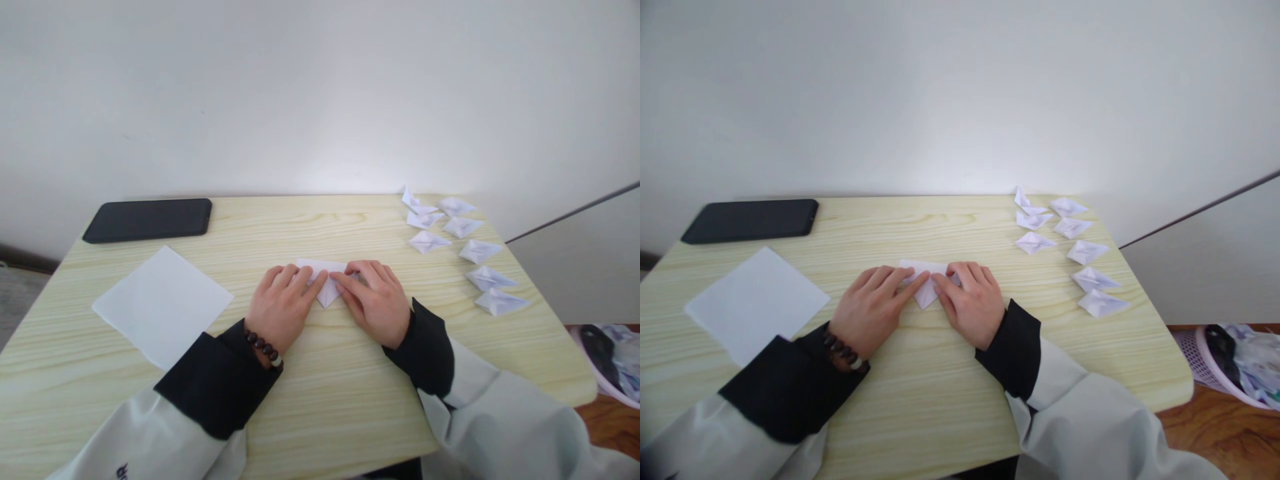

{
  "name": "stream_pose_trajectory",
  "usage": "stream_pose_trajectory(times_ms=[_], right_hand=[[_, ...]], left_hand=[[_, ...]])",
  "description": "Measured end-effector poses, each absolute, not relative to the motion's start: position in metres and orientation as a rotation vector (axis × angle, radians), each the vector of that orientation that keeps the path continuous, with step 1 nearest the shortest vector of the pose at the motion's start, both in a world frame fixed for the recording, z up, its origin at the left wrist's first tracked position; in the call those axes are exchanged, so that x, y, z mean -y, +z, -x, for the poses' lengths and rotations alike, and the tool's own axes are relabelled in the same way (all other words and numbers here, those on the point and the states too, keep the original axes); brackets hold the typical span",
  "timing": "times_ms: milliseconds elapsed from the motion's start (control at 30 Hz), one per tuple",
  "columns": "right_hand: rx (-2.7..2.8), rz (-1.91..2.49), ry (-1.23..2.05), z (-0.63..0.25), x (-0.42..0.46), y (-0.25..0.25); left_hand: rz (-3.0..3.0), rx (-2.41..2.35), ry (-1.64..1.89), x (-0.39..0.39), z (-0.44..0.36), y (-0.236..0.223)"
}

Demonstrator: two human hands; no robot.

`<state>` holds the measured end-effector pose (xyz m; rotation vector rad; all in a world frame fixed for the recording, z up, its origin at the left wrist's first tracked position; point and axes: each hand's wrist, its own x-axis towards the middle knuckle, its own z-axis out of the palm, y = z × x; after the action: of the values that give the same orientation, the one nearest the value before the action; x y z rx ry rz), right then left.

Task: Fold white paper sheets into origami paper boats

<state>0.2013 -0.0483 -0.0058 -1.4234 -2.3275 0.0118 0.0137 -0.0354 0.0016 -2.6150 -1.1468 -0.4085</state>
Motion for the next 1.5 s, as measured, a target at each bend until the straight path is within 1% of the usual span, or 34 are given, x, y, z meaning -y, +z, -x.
stream_pose_trajectory(times_ms=[467,1033,1200,1500], right_hand=[[2.309,1.418,-0.033,-0.209,0.049,-0.01],[2.277,1.371,-0.049,-0.237,0.061,-0.01],[2.191,1.424,-0.025,-0.231,0.059,-0.011],[2.365,1.361,-0.008,-0.207,0.052,-0.007]], left_hand=[[2.618,1.195,-0.493,0.033,-0.009,-0.001],[2.641,1.217,-0.493,0.032,-0.008,-0.002],[2.634,1.184,-0.465,0.031,-0.008,-0.003],[2.621,1.157,-0.421,0.032,-0.011,0.0]])
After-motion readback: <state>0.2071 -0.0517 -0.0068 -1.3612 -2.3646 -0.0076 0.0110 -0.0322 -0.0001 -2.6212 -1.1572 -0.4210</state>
